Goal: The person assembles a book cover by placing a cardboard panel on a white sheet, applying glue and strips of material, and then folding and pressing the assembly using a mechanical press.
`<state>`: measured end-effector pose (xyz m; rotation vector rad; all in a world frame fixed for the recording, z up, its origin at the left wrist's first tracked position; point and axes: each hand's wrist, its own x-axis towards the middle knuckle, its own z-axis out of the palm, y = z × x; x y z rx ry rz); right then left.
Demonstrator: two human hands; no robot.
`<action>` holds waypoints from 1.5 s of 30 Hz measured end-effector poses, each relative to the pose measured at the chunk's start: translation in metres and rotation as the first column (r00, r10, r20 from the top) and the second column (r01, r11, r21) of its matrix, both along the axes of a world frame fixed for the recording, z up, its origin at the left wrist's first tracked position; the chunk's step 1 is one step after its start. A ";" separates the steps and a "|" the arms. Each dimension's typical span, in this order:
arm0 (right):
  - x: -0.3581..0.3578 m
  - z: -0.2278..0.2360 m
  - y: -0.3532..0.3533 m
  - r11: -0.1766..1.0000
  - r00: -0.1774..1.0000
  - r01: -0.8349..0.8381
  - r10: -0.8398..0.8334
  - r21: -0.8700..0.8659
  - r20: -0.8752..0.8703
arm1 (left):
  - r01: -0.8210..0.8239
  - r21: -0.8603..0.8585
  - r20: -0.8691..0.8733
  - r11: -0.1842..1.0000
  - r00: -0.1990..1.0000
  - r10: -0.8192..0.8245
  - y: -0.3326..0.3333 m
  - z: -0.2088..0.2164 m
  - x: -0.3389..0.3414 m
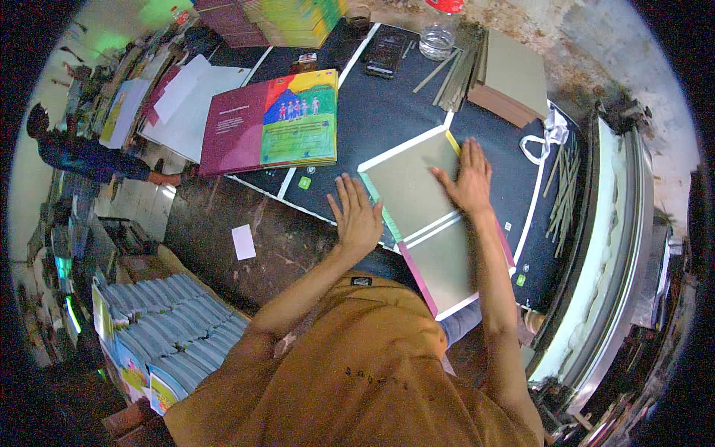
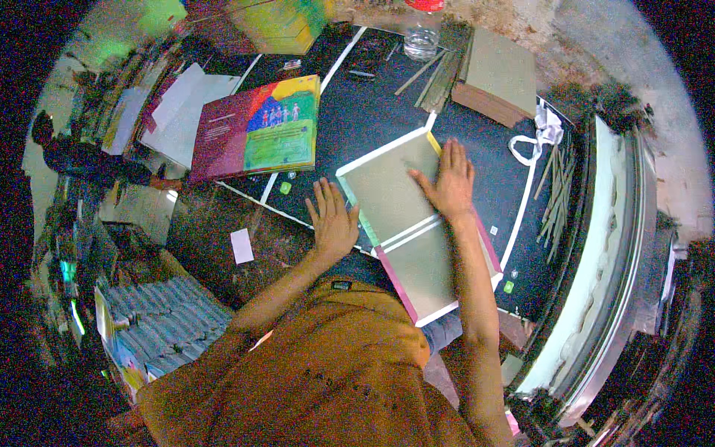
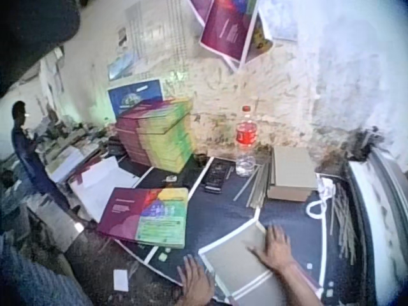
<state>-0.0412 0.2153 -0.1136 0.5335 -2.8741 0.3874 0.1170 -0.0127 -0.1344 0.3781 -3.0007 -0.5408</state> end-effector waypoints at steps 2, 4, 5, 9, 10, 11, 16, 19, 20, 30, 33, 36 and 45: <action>-0.010 -0.006 -0.022 0.997 0.999 -0.043 0.044 0.057 -0.012 | -0.027 -0.012 0.010 1.000 1.000 0.027 0.008 0.000 -0.005; -0.014 -0.017 -0.031 0.998 0.999 -0.032 0.032 0.059 0.005 | -0.040 -0.044 0.002 0.998 0.999 0.041 0.012 -0.002 -0.012; -0.009 -0.019 -0.034 0.998 0.999 -0.020 0.018 0.062 0.029 | -0.034 -0.070 0.004 0.997 0.999 0.035 0.014 -0.005 -0.010; -0.008 -0.015 -0.035 0.997 0.998 -0.027 0.023 0.070 0.059 | -0.019 -0.106 0.027 0.994 0.999 0.022 0.017 -0.007 -0.011; -0.006 -0.013 -0.035 0.997 0.997 -0.022 0.017 0.075 0.072 | -0.011 -0.112 0.022 0.994 1.000 0.013 0.016 -0.008 -0.011; -0.010 -0.014 -0.037 0.996 0.996 -0.058 0.054 0.073 0.067 | 0.014 -0.137 0.030 0.991 1.000 -0.010 0.011 -0.006 -0.011; -0.029 0.008 -0.007 0.972 0.977 -0.206 0.198 0.116 0.074 | 0.218 -0.066 0.036 0.974 0.976 -0.216 -0.014 0.006 -0.020; -0.065 0.017 0.014 0.924 0.930 -0.368 0.364 0.103 0.056 | 0.154 -0.069 -0.146 0.986 0.976 -0.163 -0.038 0.016 -0.029; -0.077 0.012 0.017 0.895 0.900 -0.435 0.433 0.095 0.039 | 0.061 0.035 -0.177 0.998 0.983 -0.054 -0.044 0.020 -0.030; -0.082 -0.009 0.026 0.909 0.909 -0.412 0.406 -0.066 -0.094 | -0.180 0.139 -0.332 0.974 0.918 0.216 -0.029 -0.010 -0.039; -0.083 -0.011 0.026 0.908 0.908 -0.414 0.407 -0.066 -0.095 | -0.164 0.118 -0.339 0.979 0.920 0.195 -0.030 -0.012 -0.038; -0.087 -0.013 0.025 0.908 0.911 -0.411 0.405 -0.081 -0.079 | -0.168 0.080 -0.344 0.983 0.920 0.185 -0.031 -0.012 -0.038; -0.100 -0.010 0.007 0.914 0.928 -0.369 0.374 -0.170 -0.006 | -0.093 -0.099 -0.224 0.991 0.972 0.069 -0.036 0.003 -0.048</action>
